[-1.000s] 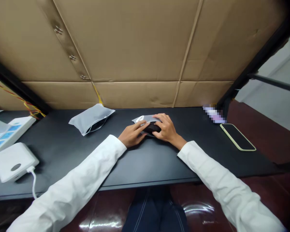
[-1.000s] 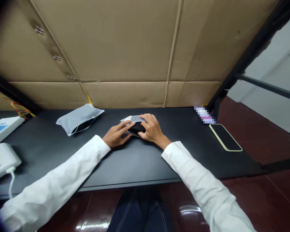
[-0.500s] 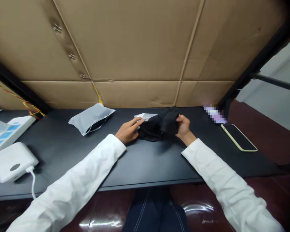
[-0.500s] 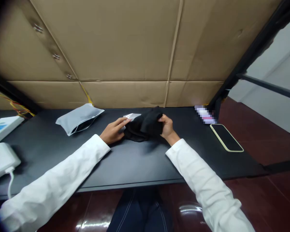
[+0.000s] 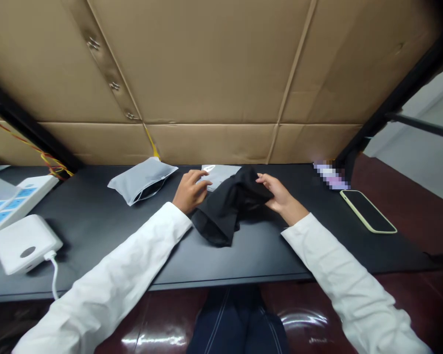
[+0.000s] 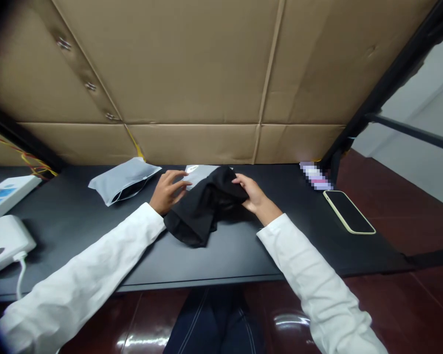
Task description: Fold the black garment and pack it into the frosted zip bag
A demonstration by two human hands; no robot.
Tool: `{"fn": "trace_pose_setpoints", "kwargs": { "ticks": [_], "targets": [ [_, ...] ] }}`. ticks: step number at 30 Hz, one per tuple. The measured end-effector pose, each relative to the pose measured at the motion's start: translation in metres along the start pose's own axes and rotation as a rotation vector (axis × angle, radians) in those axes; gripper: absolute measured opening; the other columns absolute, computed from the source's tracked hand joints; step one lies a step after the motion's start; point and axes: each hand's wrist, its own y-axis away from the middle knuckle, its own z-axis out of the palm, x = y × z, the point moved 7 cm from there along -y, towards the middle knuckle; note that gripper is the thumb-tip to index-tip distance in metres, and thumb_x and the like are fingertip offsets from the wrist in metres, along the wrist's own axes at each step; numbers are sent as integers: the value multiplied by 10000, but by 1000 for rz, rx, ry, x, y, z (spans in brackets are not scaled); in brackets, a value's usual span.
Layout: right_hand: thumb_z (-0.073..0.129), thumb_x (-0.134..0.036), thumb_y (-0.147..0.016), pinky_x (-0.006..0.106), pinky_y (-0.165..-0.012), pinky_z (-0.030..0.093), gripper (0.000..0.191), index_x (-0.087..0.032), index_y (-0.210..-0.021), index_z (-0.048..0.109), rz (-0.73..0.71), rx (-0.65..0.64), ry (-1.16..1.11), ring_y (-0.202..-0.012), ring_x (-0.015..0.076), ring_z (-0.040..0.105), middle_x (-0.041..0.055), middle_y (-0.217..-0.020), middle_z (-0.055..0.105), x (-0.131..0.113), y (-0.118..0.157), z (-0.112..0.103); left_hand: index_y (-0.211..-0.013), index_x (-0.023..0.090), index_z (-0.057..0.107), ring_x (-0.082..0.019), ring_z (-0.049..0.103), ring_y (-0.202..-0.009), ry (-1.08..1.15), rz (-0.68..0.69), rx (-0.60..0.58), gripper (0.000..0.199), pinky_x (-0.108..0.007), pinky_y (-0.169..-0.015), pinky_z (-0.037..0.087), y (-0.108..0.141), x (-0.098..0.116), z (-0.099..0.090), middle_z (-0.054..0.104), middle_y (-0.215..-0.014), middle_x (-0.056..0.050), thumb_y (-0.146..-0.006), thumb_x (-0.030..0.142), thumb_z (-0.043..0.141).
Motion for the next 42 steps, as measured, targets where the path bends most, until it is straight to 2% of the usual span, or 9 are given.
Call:
{"fn": "trace_pose_setpoints", "kwargs": {
  "ticks": [5,10,14,17,23,29,31,36,42],
  "targets": [
    [508,-148,-641,296,-576,529,461,-226,-1069,662,184,-37,-23,-668,192,663,20,-800,732,20,-1,-3,-1270,189,584,-216,687,-949,542,-220,-307,361,-372,-826,567,8,11,24,712,-1068,-98,-970,370,497],
    [533,-183,-822,420,-876,538,314,-265,-1060,722,-172,27,567,-955,232,661,49,-1028,719,-4,3,-7,-1445,230,416,-271,660,-1127,616,-199,-540,837,-423,-955,551,20,25,42,673,-1221,-130,-725,374,819],
    [726,-414,-812,515,-1085,421,413,-307,-1206,672,-543,-185,861,-1264,291,499,77,-1306,591,-30,27,29,-1412,224,465,-250,651,-1148,678,-198,-557,728,-420,-990,534,19,21,43,658,-1254,-130,-760,273,785],
    [776,-322,-765,487,-1069,452,548,-324,-1288,613,-652,-384,902,-1269,281,500,73,-1333,574,-35,40,49,-1356,234,538,-252,622,-1200,712,-155,-617,635,-417,-1017,513,15,17,38,623,-1328,-122,-768,273,774],
    [571,-24,-680,420,-975,509,617,-264,-1245,634,-580,-87,881,-1091,248,623,55,-1193,652,-36,19,-11,-1352,243,565,-236,621,-1190,589,-62,-691,571,-348,-972,522,14,-6,18,626,-1338,-93,-817,377,717],
    [580,-32,-634,403,-815,543,663,-250,-1258,636,-466,106,958,-953,245,632,75,-1132,647,-29,12,-71,-1088,188,687,-225,621,-934,162,-41,-391,369,-351,-829,520,3,-28,-16,673,-1019,-99,-806,426,688],
    [631,-83,-682,398,-829,533,522,-261,-1170,690,-477,25,916,-1006,249,619,69,-1157,639,-33,16,-68,-901,172,676,-187,587,-811,169,-43,-393,322,-308,-730,506,1,-24,-21,643,-879,-68,-799,477,691],
    [803,-333,-700,446,-961,472,342,-306,-1039,768,-376,-364,893,-1064,261,598,50,-1124,668,-18,18,-42,-767,176,612,-115,506,-617,351,-94,-841,457,-219,-556,418,21,-11,-2,566,-687,23,-599,543,825],
    [782,-490,-720,402,-918,463,310,-290,-956,799,-247,-395,872,-981,251,619,50,-1013,715,-2,14,-43,-860,161,648,-131,539,-746,363,-91,-932,229,-213,-676,441,28,-16,2,600,-848,-14,-658,263,680]
  ]
}}
